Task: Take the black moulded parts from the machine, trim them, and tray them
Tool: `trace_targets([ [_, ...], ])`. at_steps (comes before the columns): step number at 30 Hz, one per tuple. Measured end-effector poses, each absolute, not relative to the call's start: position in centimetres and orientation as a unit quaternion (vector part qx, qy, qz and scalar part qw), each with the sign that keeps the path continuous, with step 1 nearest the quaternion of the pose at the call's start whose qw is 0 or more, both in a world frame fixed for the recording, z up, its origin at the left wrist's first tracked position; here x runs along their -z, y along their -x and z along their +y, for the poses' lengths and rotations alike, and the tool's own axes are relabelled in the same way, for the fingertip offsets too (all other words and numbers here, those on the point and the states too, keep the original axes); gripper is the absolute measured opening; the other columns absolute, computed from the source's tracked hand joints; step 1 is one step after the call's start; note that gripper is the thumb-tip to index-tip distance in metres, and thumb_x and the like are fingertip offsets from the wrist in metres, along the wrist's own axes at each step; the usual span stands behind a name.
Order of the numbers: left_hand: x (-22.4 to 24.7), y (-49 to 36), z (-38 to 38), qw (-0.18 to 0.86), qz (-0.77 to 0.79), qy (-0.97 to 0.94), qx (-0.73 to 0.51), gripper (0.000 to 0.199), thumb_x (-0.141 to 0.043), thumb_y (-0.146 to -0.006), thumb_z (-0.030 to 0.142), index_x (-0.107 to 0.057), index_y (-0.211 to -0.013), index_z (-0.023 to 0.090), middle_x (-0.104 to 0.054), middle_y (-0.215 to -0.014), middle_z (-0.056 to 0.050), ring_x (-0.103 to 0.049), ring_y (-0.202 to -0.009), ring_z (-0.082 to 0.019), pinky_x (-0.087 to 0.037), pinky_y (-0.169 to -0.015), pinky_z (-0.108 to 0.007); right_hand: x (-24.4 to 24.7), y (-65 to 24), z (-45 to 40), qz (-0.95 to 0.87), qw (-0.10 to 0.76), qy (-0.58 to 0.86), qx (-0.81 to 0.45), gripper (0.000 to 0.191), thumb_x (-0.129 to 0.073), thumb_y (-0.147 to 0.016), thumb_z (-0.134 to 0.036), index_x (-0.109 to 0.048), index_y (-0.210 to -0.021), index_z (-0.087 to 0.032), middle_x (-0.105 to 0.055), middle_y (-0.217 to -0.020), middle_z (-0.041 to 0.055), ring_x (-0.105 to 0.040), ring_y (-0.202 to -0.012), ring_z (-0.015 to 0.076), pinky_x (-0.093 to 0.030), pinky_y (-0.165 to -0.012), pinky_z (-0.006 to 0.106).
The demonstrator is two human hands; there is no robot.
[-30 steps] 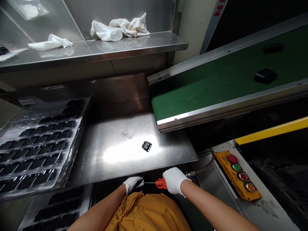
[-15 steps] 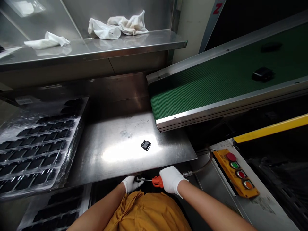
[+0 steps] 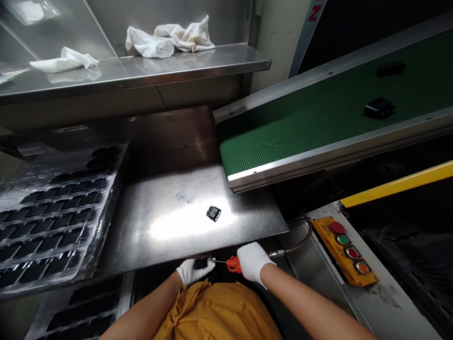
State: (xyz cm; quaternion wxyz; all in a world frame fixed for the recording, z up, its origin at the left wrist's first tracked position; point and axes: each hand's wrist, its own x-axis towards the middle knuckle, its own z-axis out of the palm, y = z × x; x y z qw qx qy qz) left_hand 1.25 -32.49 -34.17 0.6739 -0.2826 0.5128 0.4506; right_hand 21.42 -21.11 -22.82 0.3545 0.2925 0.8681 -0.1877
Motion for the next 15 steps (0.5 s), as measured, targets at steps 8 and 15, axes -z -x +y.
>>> trace_targets([
  [8,34.5,-1.3,-32.3,0.626,0.519,0.339,-0.473,0.016,-0.054,-0.084,0.005,-0.053,-0.093,0.018,-0.055,-0.077,-0.001,-0.06,-0.07,-0.015,-0.06,-0.068,-0.034,22.9,-21.7,-21.6,0.877,0.339,-0.275,0.203,0.026,-0.061,-0.068,-0.022,-0.067,-0.092,-0.015,-0.071,-0.087,0.0139,-0.068,-0.081,0.0329,-0.048,-0.069,0.038],
  [15,35.2,-1.6,-31.9,0.622,0.534,0.368,-0.439,0.004,-0.051,-0.09,0.018,-0.051,-0.093,0.02,-0.049,-0.078,-0.001,-0.051,-0.062,-0.013,-0.058,-0.059,-0.032,23.2,-21.7,-22.3,0.887,0.317,-0.283,0.182,0.023,-0.06,-0.07,-0.024,-0.067,-0.09,-0.015,-0.071,-0.085,0.013,-0.069,-0.079,0.0321,-0.049,-0.069,0.039],
])
